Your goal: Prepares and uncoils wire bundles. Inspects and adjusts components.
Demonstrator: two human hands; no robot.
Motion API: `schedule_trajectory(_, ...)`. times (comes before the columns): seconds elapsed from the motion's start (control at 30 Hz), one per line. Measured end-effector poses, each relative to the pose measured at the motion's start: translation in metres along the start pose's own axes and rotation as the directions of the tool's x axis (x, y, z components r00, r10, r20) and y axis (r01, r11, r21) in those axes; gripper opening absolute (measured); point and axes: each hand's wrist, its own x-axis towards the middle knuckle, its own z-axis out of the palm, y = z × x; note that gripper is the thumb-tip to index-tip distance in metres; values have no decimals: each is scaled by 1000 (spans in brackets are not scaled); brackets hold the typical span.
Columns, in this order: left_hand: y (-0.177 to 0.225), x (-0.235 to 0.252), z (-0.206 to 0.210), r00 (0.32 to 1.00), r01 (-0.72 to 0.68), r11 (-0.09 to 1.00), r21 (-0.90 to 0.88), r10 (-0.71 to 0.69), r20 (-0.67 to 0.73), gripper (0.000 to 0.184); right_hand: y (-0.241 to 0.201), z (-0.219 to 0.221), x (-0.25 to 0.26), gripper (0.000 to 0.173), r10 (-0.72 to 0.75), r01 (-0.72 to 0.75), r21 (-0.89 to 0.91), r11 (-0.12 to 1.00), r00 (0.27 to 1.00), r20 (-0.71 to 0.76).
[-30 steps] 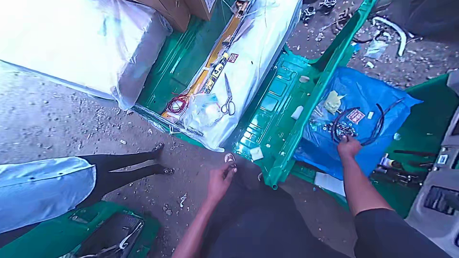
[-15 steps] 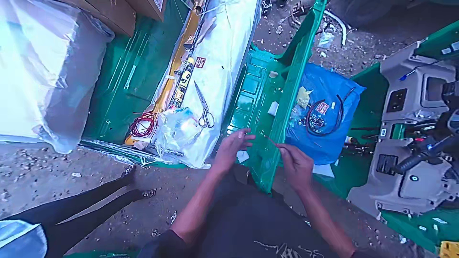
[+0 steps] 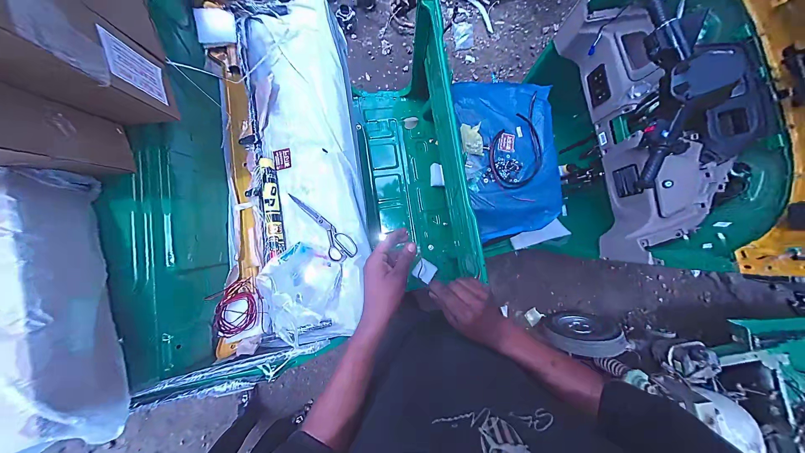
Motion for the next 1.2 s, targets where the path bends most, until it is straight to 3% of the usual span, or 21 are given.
schedule_trajectory(0.07,-12,1,0,995,-29,961,274,54,-83,49,-4,-5,-5,21,3,-4,-41,999,1000,-25)
schedule_trajectory(0.13,-20,-1,-1,997,41,944,327,-16,-77,52,-6,-11,-9,21,-14,8,-82,997,997,-72)
schedule_trajectory(0.23,-14,-11,7,961,216,976,23,-216,172,45,-6,-18,-18,19,-88,79,-96,992,992,-92)
schedule_trajectory(0.3,-4,-21,23,942,246,951,-190,-187,280,42,-3,-23,-25,20,-159,153,-83,985,985,-67)
schedule_trajectory(0.43,8,-48,60,991,91,949,-302,-56,122,19,15,-47,-40,19,-253,253,21,967,967,-5)
schedule_trajectory(0.5,11,-66,77,994,-35,971,-238,58,91,20,30,-68,-47,24,-134,125,246,961,991,20)
schedule_trajectory(0.53,14,-75,85,989,-94,977,-193,114,95,21,38,-80,-46,26,-15,8,407,913,1000,15)
schedule_trajectory(0.6,20,-97,103,978,-174,981,-85,182,101,23,49,-107,-37,20,260,-221,674,705,965,45)
schedule_trajectory(0.7,33,-132,134,964,-259,964,61,255,78,22,55,-139,-28,20,402,-312,873,375,903,150)
schedule_trajectory(0.8,41,-162,162,941,-339,926,166,331,73,23,52,-161,-37,15,369,-221,948,228,921,125)
schedule_trajectory(0.93,50,-198,187,882,-470,866,172,467,61,23,46,-194,-53,11,273,-108,991,78,958,83)
schedule_trajectory(1.03,58,-231,194,802,-597,799,68,594,59,26,42,-228,-66,11,126,-3,998,-66,992,11)
schedule_trajectory(1.2,81,-296,197,700,-709,705,-10,706,106,11,20,-282,-85,11,-155,-52,953,-297,988,6)
